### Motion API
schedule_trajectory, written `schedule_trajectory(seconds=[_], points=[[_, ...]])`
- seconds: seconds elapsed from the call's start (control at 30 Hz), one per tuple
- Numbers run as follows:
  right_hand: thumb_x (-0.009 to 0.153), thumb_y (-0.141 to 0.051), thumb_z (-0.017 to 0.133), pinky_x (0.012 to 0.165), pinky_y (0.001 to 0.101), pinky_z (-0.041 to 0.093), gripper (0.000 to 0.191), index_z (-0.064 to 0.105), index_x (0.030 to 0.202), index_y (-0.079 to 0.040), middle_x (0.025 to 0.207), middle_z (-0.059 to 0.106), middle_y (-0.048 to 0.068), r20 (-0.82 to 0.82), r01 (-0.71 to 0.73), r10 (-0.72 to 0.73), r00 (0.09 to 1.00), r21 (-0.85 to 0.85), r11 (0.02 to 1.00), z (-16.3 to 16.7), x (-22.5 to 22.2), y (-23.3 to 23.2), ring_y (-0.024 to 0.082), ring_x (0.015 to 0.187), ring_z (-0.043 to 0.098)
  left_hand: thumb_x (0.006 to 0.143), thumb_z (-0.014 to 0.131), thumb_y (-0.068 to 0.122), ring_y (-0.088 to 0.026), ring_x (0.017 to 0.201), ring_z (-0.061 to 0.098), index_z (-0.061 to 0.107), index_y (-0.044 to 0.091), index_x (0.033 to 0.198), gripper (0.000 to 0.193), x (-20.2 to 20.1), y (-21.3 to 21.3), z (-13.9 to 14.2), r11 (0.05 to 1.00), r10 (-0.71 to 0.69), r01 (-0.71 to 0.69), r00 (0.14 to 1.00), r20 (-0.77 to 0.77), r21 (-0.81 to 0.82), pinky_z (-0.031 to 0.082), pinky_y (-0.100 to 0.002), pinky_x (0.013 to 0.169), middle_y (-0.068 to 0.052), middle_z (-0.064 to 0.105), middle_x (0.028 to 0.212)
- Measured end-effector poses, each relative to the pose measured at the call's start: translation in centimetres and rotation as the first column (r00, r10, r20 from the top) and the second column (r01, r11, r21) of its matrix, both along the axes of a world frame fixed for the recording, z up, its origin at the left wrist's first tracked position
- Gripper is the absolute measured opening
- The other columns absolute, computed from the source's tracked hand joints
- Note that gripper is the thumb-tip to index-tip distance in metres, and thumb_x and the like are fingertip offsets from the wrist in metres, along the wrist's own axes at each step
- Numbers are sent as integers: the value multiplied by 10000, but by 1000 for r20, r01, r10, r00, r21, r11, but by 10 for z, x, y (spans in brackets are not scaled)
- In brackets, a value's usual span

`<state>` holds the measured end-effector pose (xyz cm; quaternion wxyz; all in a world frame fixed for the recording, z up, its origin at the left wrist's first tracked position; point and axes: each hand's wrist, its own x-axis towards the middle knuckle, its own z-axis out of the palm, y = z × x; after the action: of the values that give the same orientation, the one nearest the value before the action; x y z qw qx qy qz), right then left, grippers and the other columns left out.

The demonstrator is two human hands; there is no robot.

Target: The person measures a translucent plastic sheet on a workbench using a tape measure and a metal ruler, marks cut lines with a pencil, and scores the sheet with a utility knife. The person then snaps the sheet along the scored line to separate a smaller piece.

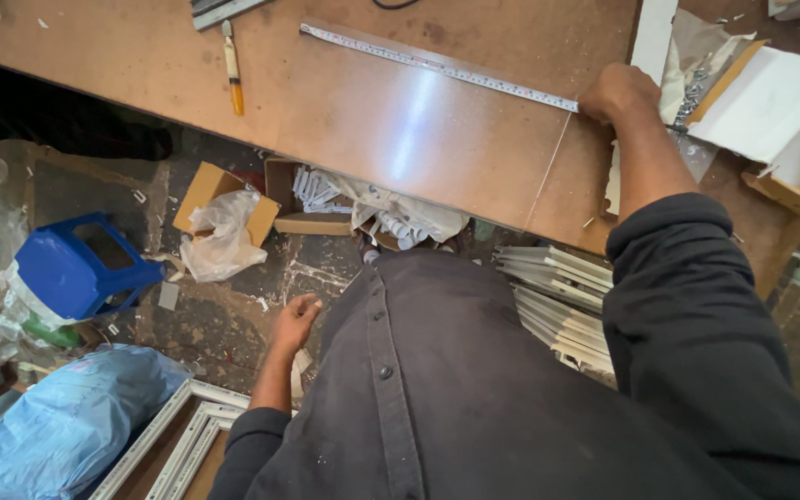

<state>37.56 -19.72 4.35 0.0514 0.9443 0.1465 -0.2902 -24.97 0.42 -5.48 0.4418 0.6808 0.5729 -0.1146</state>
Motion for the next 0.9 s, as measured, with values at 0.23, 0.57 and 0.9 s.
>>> schedule_trajectory(seconds=[0.23,0.57,0.9], points=[[775,-184,726,856,455,559,307,786,1034,-31,1075,731,216,49,-2,-2,999,83,997,-11,5,-8,373,1017,708,899,749,353,-256,1093,704,698,79,1273,467,-12,-5,-14,1000,-7,4,989,147,21,528,-378,951,-155,747,1216],[765,-98,719,898,427,568,275,801,1015,-20,1095,761,199,-26,39,-39,999,-14,999,2,2,1,341,1061,724,903,745,342,-239,1022,722,733,87,1224,410,-22,-15,-20,999,-33,33,997,63,3,544,-374,911,-136,771,1109],[801,-259,745,851,470,546,360,758,1062,-12,1113,706,235,158,18,-40,987,141,990,-9,-5,-4,394,1036,679,892,759,354,-205,936,712,722,98,1232,427,-18,-9,-20,998,-48,45,997,61,48,542,-347,845,-136,756,1046]])
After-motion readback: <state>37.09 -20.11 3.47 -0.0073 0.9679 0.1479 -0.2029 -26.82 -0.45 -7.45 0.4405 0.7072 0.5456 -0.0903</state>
